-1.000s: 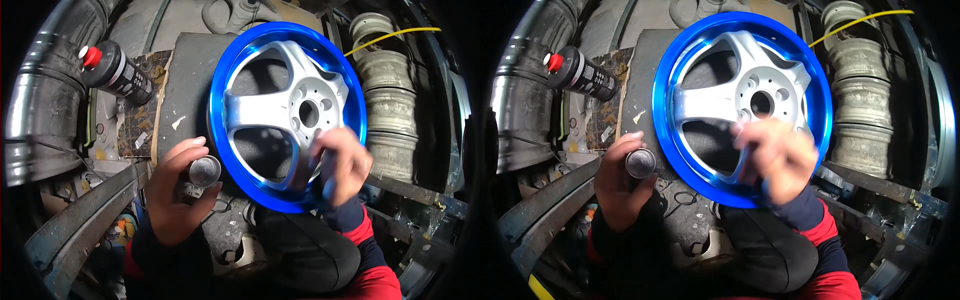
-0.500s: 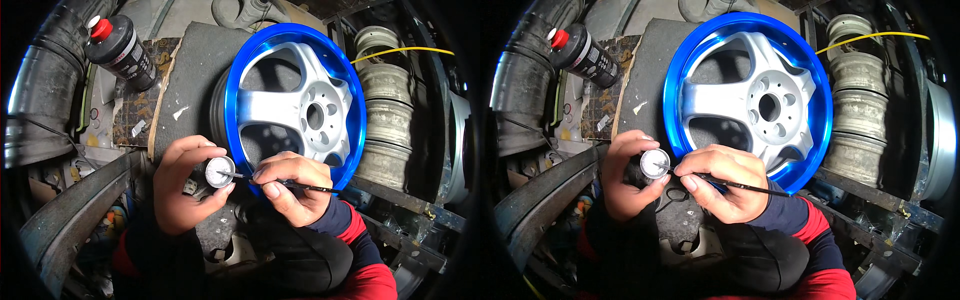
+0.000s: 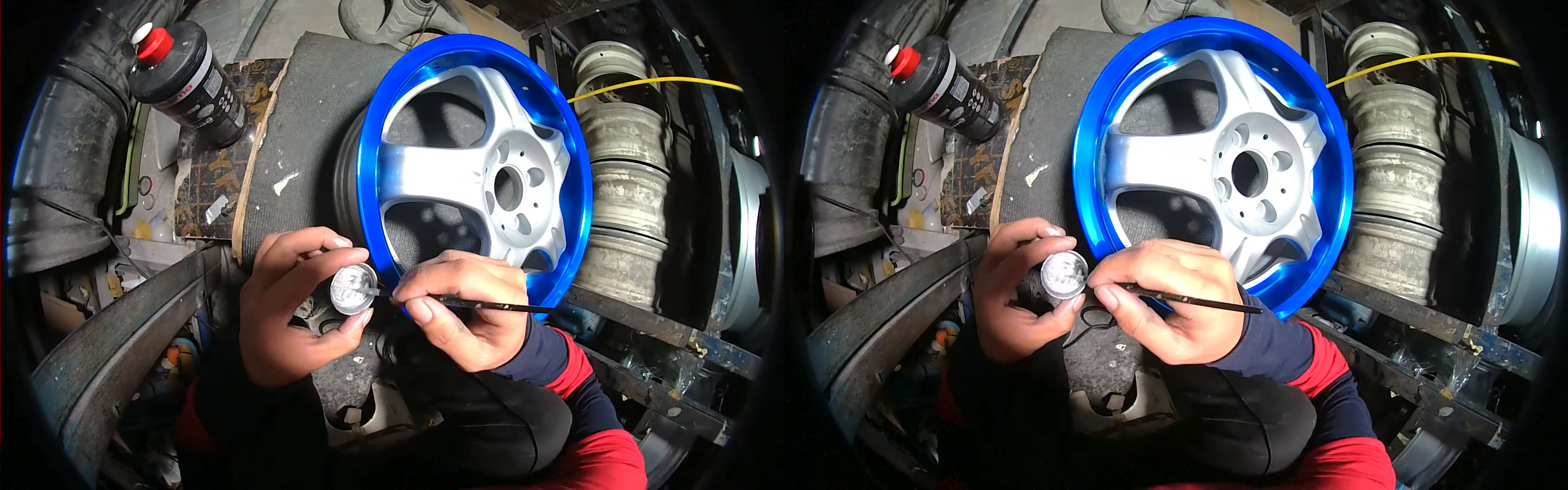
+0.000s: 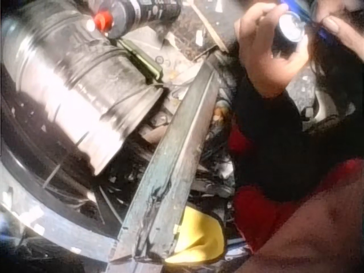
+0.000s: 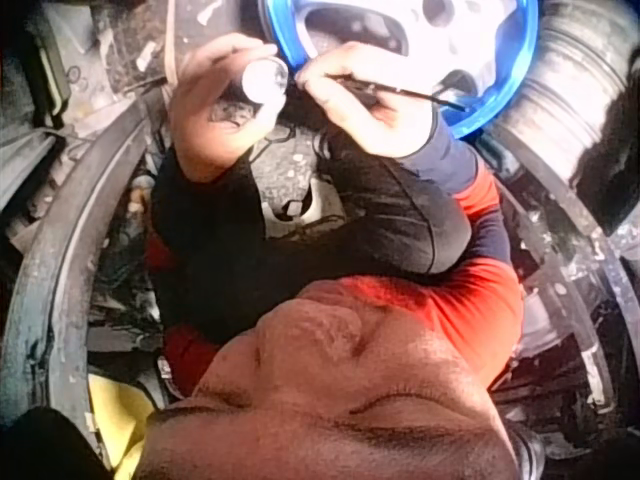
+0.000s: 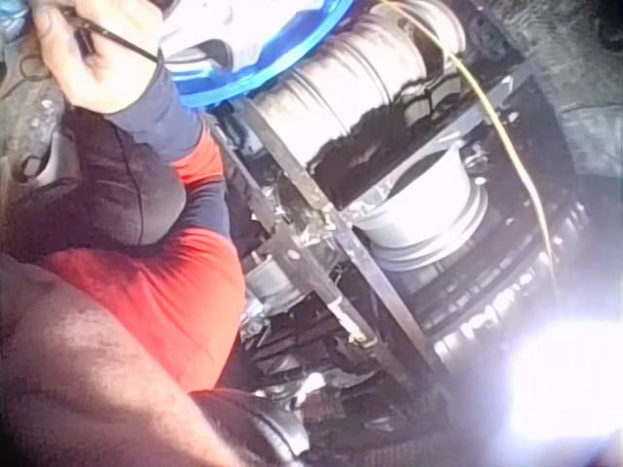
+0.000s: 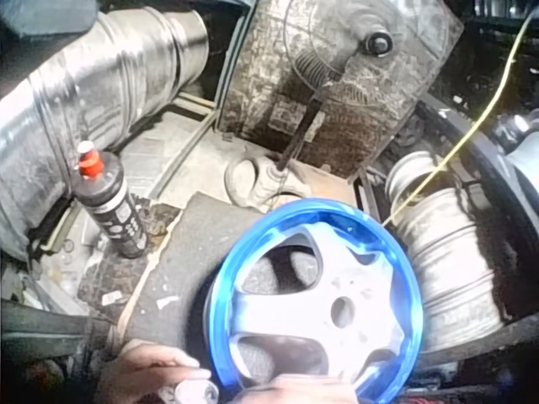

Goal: The person applies paint to the outer edge of a car rim using a small brush after dipping the brush into a small container of silver paint.

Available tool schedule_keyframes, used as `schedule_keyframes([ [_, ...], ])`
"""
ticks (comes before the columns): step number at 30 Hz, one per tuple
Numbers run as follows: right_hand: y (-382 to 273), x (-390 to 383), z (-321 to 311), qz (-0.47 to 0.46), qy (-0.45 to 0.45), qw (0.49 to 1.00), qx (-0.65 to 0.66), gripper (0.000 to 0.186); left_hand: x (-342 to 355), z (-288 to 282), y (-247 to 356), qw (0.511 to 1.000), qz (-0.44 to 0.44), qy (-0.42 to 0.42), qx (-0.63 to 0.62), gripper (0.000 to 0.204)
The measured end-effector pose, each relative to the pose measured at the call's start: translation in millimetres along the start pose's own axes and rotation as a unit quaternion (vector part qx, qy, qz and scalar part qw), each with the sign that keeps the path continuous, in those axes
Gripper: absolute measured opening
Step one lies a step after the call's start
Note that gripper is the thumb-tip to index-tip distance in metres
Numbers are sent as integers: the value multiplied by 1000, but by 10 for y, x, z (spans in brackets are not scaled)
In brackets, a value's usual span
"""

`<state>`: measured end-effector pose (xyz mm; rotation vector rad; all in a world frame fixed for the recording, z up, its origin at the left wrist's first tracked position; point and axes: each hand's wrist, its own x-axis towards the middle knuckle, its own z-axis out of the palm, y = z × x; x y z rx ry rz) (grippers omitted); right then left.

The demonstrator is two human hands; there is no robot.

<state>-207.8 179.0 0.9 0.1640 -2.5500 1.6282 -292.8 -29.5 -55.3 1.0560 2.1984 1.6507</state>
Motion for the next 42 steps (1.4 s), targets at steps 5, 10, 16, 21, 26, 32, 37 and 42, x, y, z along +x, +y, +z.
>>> schedule_keyframes([
  [5, -28, -12, -44, 22, 15, 999, 41, 8, 14, 11, 0, 1000, 4, -7, 11, 58],
  [10, -48, -73, -110, 93, 54, 993, 47, 9, 9, 21, -4, 1000, 1, -10, 11, 60],
  [16, 19, -103, -94, 189, 102, 962, 169, 13, 21, 37, 17, 1000, -6, -19, -2, 60],
  [21, 41, -122, -100, 198, 108, 955, 190, 14, 12, 16, 4, 1000, -7, -28, 0, 61],
  [26, 77, -146, -101, 200, 132, 945, 224, 14, 5, 25, -24, 1000, -3, -27, 6, 62],
  [32, 219, -141, -253, 124, 179, 943, 251, 11, -25, -13, -20, 996, -43, -46, -56, 62],
  [37, 413, -168, -303, 11, 108, 994, 2, 16, -86, 10, -53, 994, -84, -36, -59, 62],
  [42, 397, -53, -249, -92, 81, 989, -79, 19, -116, -59, -51, 993, -102, -42, -46, 61],
])
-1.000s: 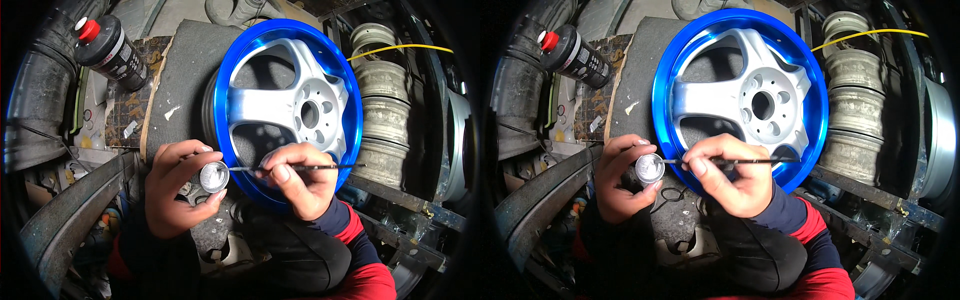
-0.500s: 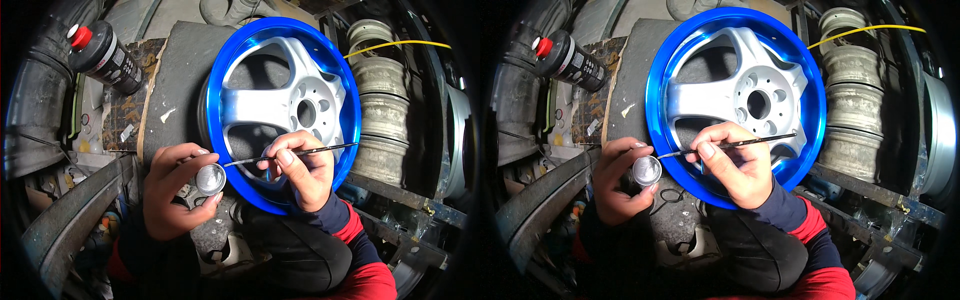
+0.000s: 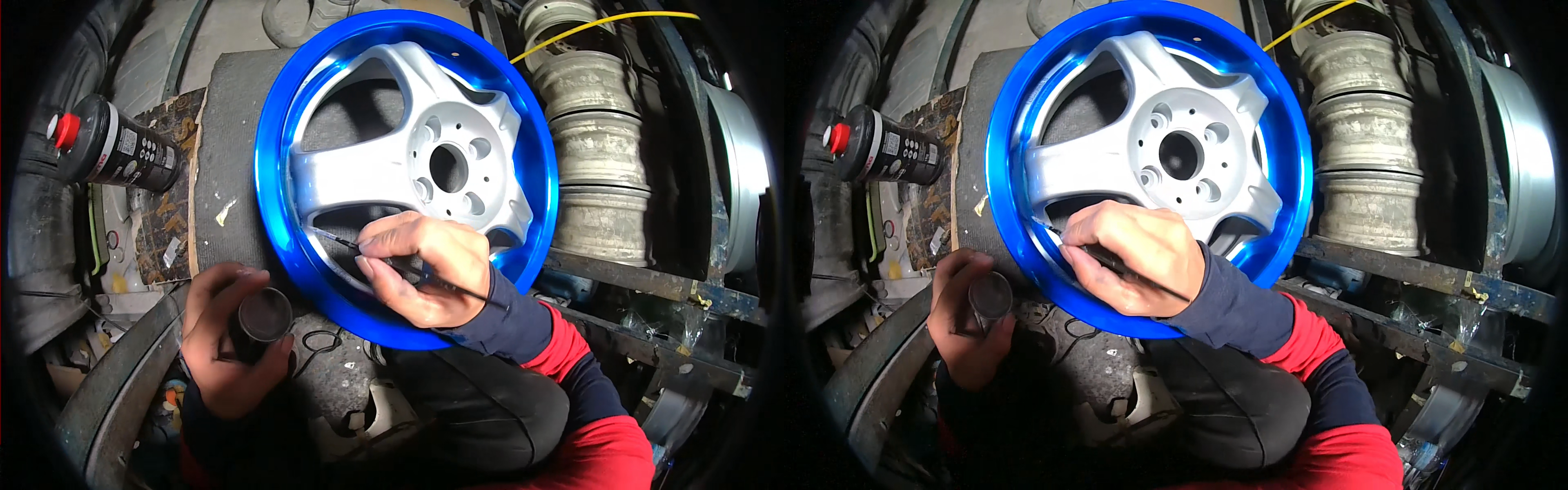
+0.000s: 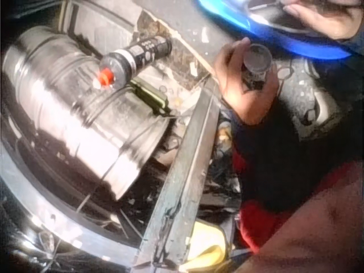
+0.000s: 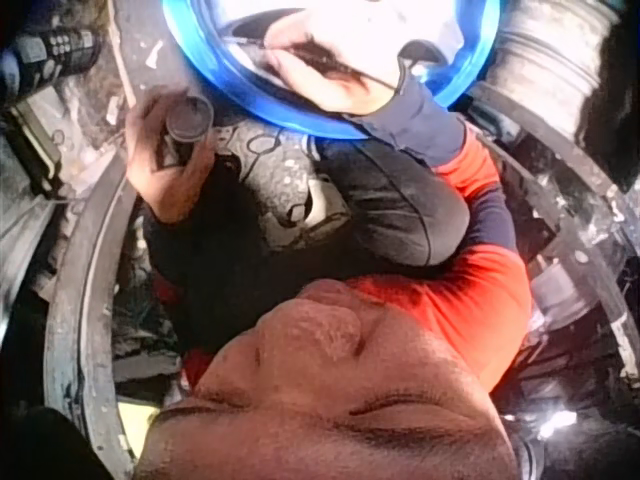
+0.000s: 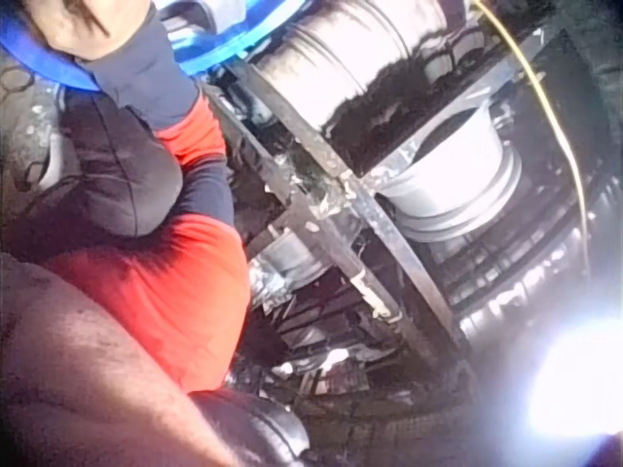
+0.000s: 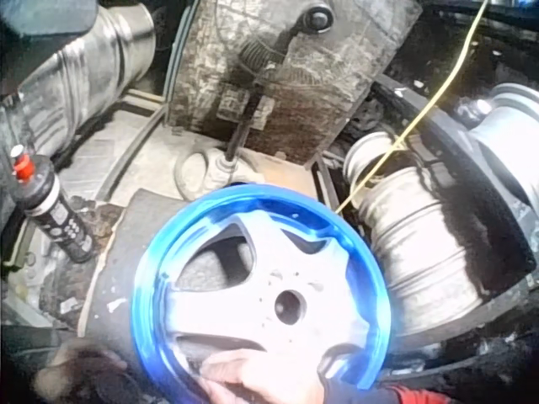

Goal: The person applies paint to the outer edge of a car rim using a small brush after dipping the brush into a small container of silver paint.

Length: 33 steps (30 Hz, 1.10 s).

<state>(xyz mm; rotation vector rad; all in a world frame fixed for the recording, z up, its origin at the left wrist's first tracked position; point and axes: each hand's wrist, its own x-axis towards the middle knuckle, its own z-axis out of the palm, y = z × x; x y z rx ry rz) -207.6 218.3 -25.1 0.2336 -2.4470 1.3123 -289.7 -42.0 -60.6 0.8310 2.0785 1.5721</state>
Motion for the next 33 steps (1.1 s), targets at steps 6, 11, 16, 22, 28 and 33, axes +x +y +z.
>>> schedule_keyframes([
  [6, 45, -26, 101, -58, -22, 995, -76, 25, 32, -24, -2, 1000, 21, -8, 8, 61],
  [11, 34, -69, 185, -65, -22, 990, -124, 27, 10, -16, -18, 1000, 2, -3, -18, 60],
  [16, 56, -67, 187, -83, -66, 985, -138, 37, -3, -10, -57, 1000, 13, 4, 11, 59],
  [22, 17, -68, 209, -83, -81, 973, -198, 22, -20, 12, -62, 1000, -8, 28, -4, 59],
  [28, 22, -65, 246, -91, -97, 964, -230, 27, -17, -26, -44, 1000, 3, 24, 7, 59],
  [33, 43, -86, 255, -94, -98, 961, -239, 27, -7, -39, -11, 999, -12, 9, 35, 58],
])
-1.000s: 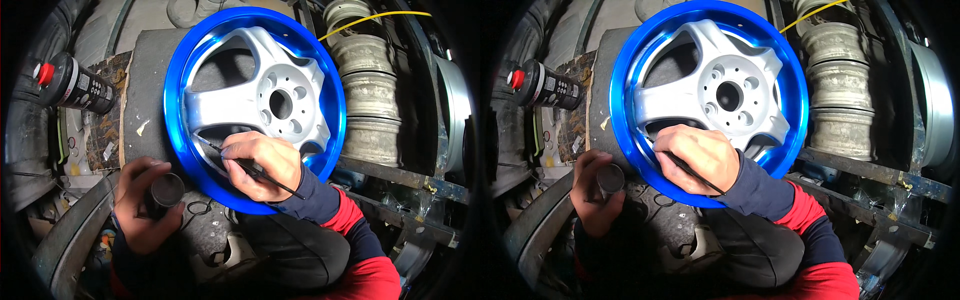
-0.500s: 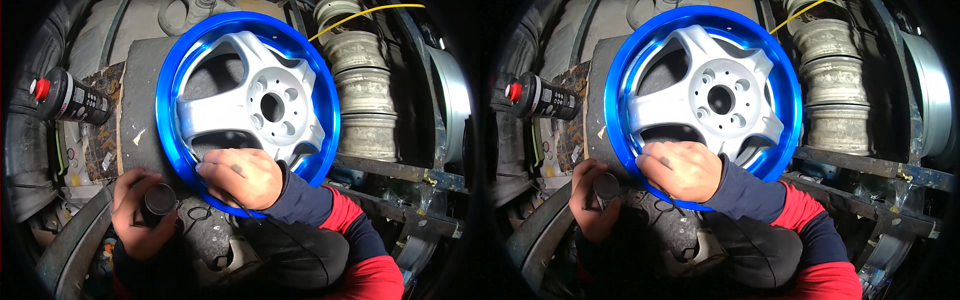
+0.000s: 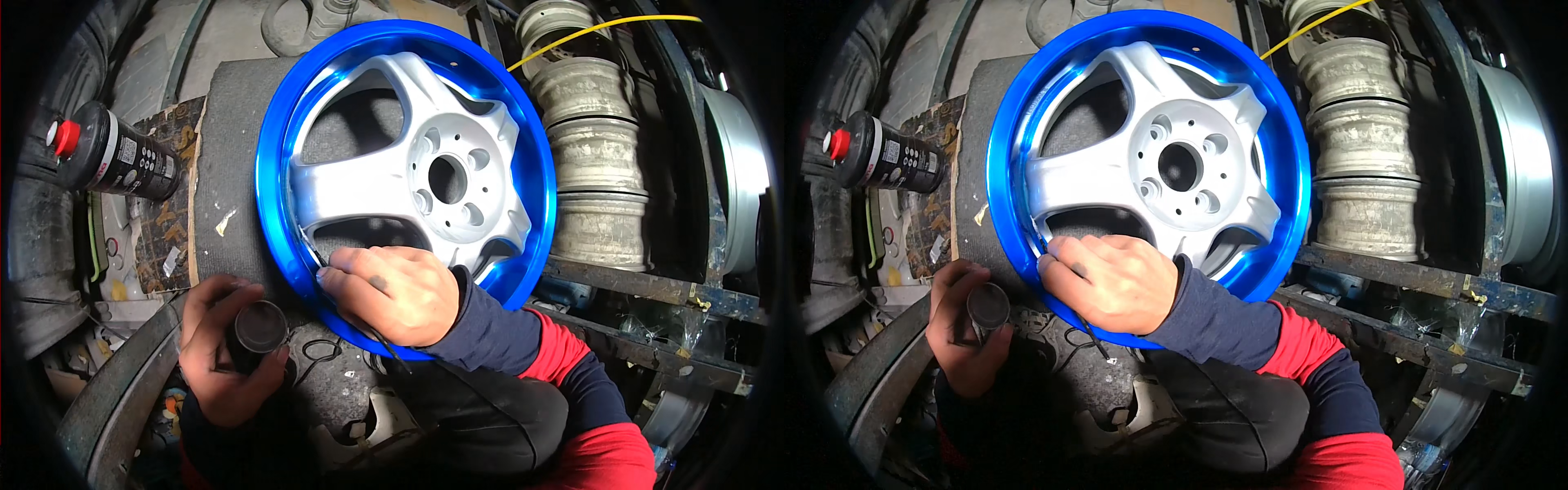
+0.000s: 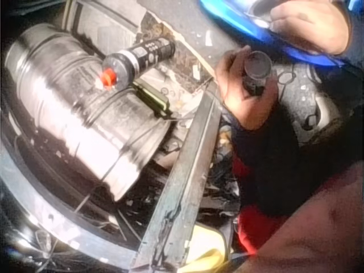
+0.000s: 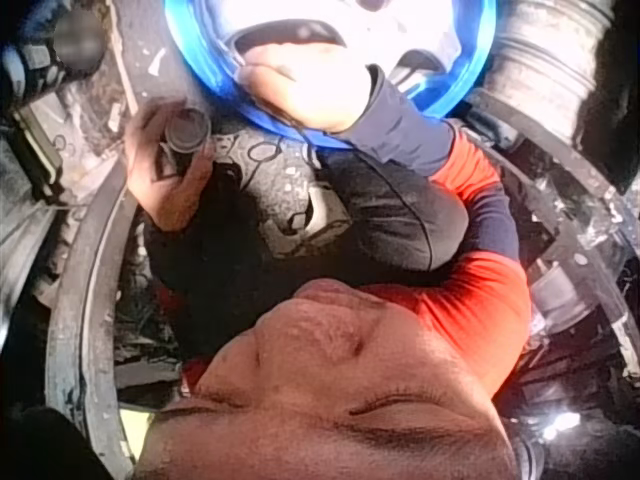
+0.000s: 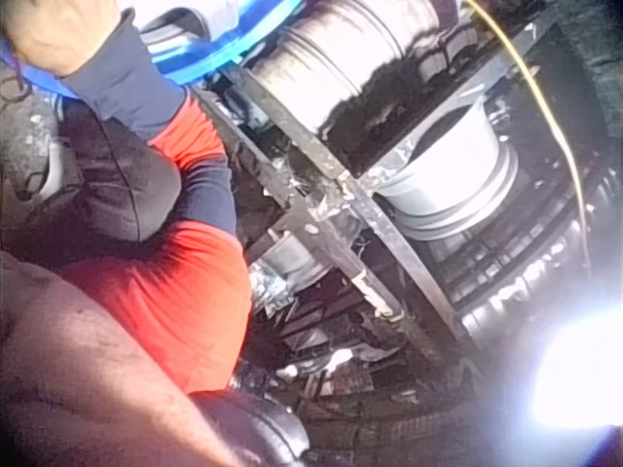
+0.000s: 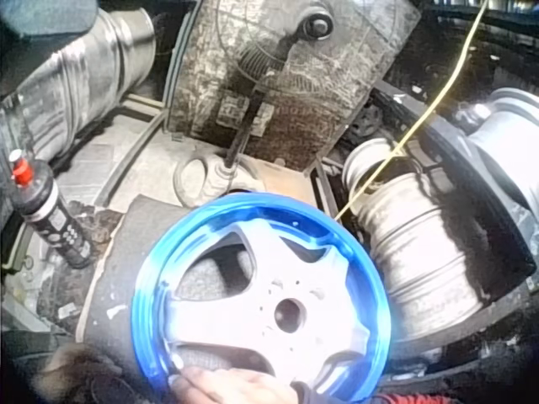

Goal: The person applies paint to the outer edge of a car rim using a small brush after dipping the brush into a small container of silver paint.

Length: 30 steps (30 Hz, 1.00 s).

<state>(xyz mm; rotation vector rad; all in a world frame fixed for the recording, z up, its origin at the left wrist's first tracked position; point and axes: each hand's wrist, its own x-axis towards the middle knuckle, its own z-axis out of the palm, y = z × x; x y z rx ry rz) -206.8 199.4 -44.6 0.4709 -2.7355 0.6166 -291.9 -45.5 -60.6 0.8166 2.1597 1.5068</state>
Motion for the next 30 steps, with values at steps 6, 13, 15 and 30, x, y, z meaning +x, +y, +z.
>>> schedule_keyframes([
  [6, 11, -23, 18, 2, 2, 1000, 4, 26, 17, 30, -6, 1000, 14, 3, -2, 58],
  [13, 3, -18, 5, 5, -9, 1000, 25, 24, -1, 41, -20, 1000, 12, 13, -13, 58],
  [15, 9, -27, 4, 4, -9, 1000, 26, 24, 0, 46, -21, 1000, 2, 9, -21, 58],
  [30, 24, -40, 9, 16, -4, 998, 52, 21, 10, 41, -1, 1000, -2, -1, -12, 58],
])
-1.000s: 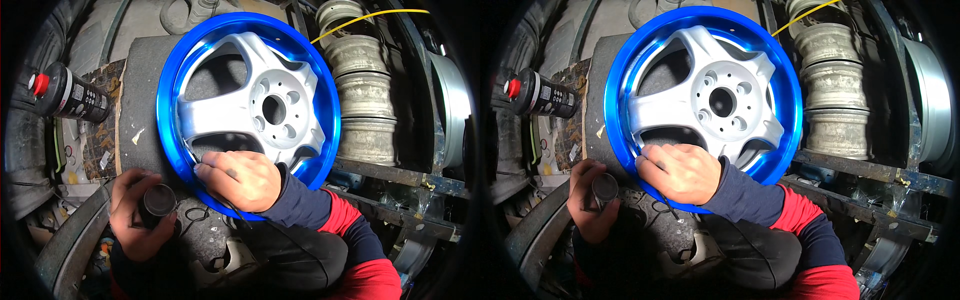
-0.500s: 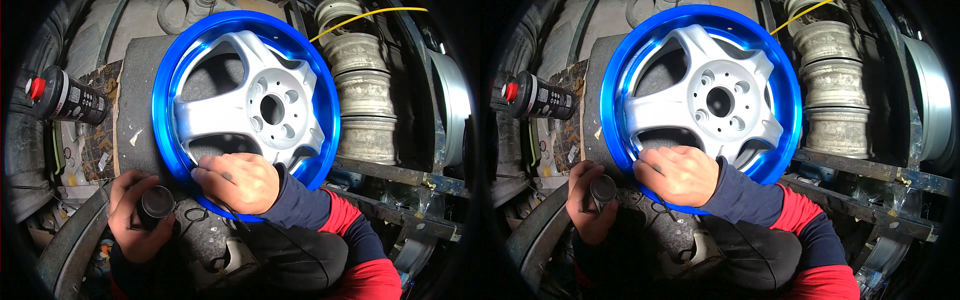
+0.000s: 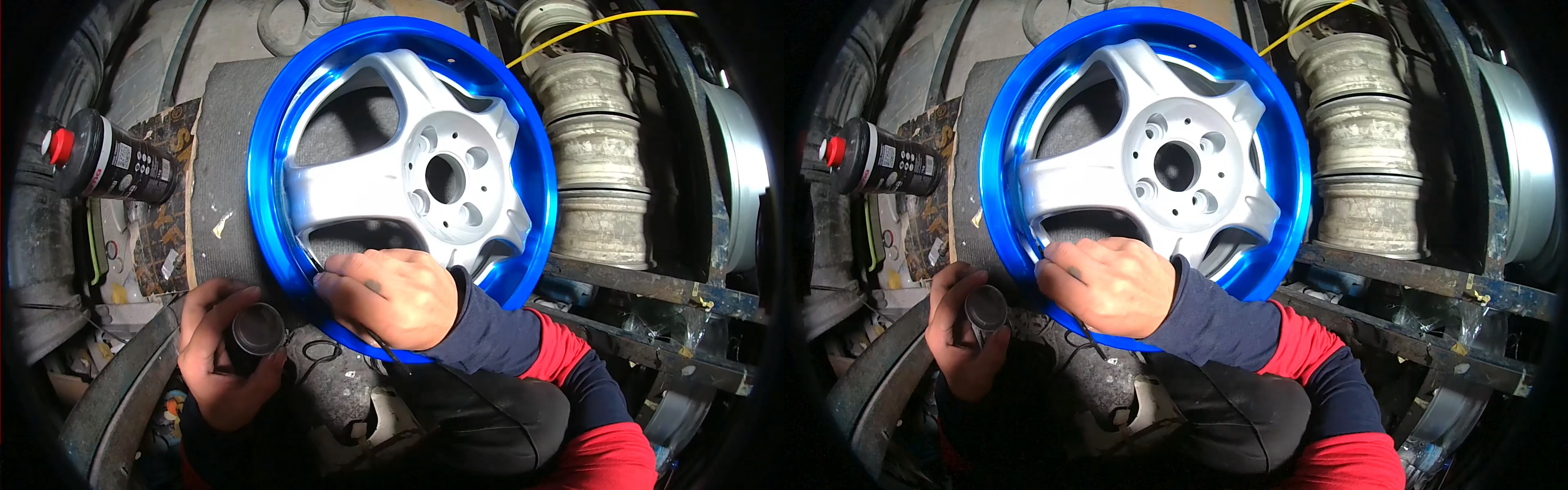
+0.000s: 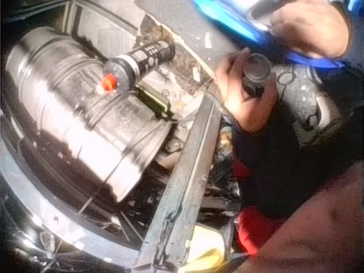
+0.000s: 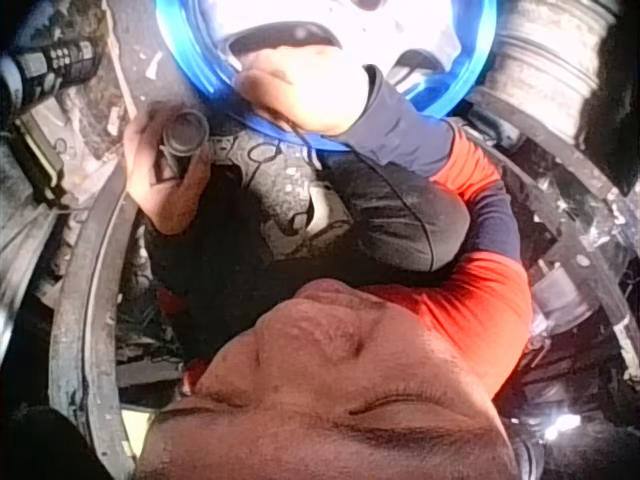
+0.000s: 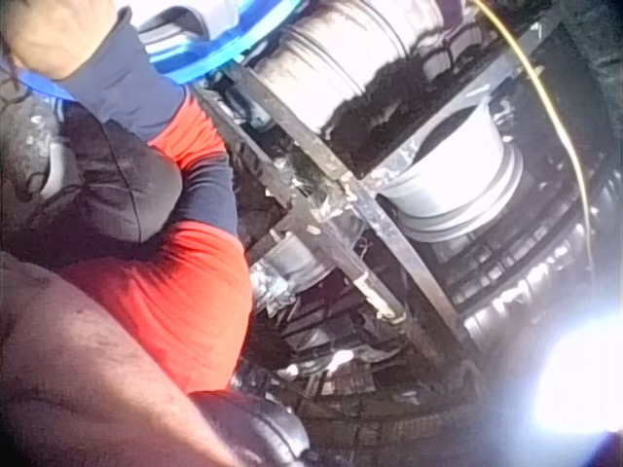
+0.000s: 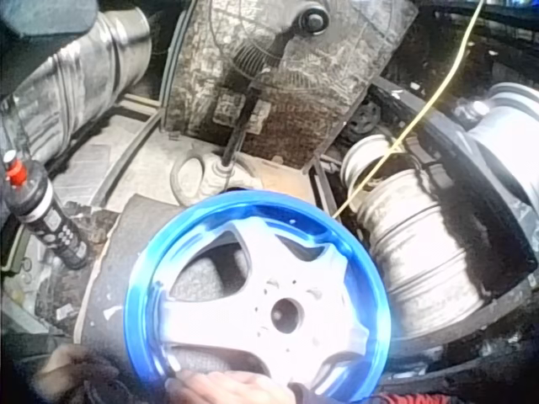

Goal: The person applies paint to the outer edge of a car rim using a small brush after dipping the brush into a small container of silver paint.

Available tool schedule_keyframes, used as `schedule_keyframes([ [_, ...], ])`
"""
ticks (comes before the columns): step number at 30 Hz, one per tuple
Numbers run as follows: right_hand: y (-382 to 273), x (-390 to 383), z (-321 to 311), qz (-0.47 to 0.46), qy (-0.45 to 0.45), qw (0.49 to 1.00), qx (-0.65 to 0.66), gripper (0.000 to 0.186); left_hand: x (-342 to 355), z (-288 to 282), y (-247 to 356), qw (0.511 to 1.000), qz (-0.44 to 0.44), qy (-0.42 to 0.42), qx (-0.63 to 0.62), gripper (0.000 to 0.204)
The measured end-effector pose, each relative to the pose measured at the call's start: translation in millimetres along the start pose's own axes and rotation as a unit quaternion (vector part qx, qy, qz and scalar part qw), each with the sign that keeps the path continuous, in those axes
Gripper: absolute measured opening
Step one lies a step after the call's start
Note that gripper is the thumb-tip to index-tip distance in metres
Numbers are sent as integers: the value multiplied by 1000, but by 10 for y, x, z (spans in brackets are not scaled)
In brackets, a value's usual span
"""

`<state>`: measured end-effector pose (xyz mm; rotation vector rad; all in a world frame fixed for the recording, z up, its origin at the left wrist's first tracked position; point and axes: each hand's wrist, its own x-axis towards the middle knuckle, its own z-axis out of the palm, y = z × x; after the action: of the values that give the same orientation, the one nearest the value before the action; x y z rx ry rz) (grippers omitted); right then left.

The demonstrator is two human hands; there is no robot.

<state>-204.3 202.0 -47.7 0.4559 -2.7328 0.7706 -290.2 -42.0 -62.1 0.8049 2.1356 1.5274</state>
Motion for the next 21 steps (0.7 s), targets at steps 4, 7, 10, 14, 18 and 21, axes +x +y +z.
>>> schedule_keyframes([
  [4, -4, -7, 18, 3, 13, 1000, -15, 22, -6, 10, -3, 1000, -9, 1, -4, 57],
  [7, -4, -9, 3, 4, 7, 1000, -10, 22, -1, 35, -19, 1000, -8, 8, -22, 57],
  [10, 3, -12, -6, 7, -8, 1000, -4, 23, 3, 33, -39, 1000, 8, 11, -4, 58],
  [14, 6, 0, -7, 11, -12, 1000, 12, 22, 1, 41, -56, 1000, 11, 13, -2, 59],
  [18, 5, 4, -8, 16, -16, 1000, 18, 19, -9, 48, -66, 1000, 6, 19, 2, 60],
  [21, 7, -1, -3, 22, -14, 999, 23, 18, -15, 47, -64, 1000, 0, 20, 7, 61],
])
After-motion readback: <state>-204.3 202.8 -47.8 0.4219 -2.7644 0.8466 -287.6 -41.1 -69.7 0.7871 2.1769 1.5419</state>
